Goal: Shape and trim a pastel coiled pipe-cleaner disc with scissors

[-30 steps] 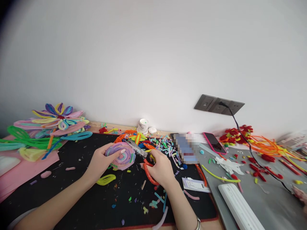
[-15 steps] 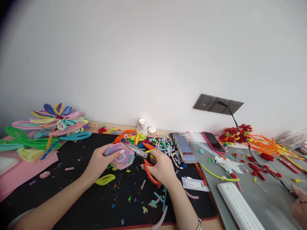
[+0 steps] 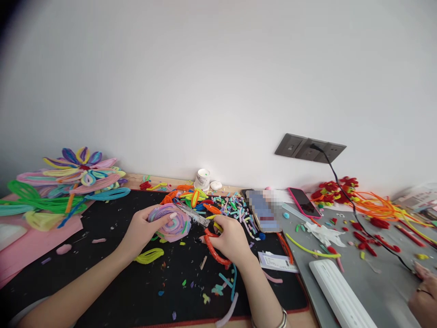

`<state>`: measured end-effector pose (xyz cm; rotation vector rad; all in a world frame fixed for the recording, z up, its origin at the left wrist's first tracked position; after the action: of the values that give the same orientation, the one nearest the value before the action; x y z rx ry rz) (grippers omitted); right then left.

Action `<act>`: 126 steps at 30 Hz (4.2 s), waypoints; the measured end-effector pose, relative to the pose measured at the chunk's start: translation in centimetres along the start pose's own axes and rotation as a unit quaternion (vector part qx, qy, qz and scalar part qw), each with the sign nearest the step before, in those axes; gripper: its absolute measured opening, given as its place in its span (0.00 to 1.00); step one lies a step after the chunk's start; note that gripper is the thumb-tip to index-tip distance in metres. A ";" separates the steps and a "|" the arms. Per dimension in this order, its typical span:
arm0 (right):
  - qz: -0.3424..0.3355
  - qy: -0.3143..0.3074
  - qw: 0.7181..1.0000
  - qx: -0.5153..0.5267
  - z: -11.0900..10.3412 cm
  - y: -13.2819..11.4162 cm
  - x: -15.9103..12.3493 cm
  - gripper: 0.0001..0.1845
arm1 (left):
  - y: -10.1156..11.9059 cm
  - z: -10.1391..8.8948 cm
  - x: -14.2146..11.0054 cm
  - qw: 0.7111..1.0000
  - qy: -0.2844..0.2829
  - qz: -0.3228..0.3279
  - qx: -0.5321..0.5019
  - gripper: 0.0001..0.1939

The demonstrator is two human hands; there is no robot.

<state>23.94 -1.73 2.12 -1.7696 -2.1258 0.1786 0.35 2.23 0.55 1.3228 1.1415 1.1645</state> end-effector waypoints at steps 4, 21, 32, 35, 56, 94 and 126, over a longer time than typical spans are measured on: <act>-0.004 -0.002 1.000 0.011 -0.1 -0.1 0.0 0.22 | 0.1 0.1 0.0 1.000 -0.004 -0.008 -0.012 0.14; -0.025 -0.007 1.000 0.014 -0.7 0.1 -0.1 0.25 | -0.1 0.1 0.1 1.000 0.004 -0.015 -0.022 0.15; 0.056 0.028 0.989 0.136 0.2 0.9 -0.2 0.23 | -0.1 0.1 0.1 1.000 -0.006 -0.012 -0.027 0.16; 0.094 0.022 0.961 0.259 0.9 0.7 -0.3 0.19 | -0.2 0.3 0.1 1.000 -0.020 -0.013 -0.019 0.16; 0.116 -0.034 0.844 0.523 3.3 -2.4 -0.6 0.20 | -0.2 1.4 -0.6 0.987 -0.153 0.000 0.039 0.18; 0.034 -0.097 0.995 0.009 0.2 -0.9 -0.7 0.15 | -0.7 0.5 -0.2 0.995 -0.051 0.025 -0.076 0.19; 0.017 -0.107 0.994 0.021 -0.2 -0.6 -0.7 0.21 | -0.1 0.7 -0.2 0.995 -0.060 -0.006 -0.073 0.17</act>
<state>23.53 -2.54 2.39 -1.8347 -2.2192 0.4375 1.04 2.02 0.40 1.2536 0.9582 1.1227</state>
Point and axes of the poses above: each hand's wrist, its own x-axis towards the middle knuckle, its own z-axis out of the palm, y = z × x, the point moved 1 cm from there along x, towards the middle knuckle, and after that the axes turned 7 degrees about -x, right-handed, at the moved point
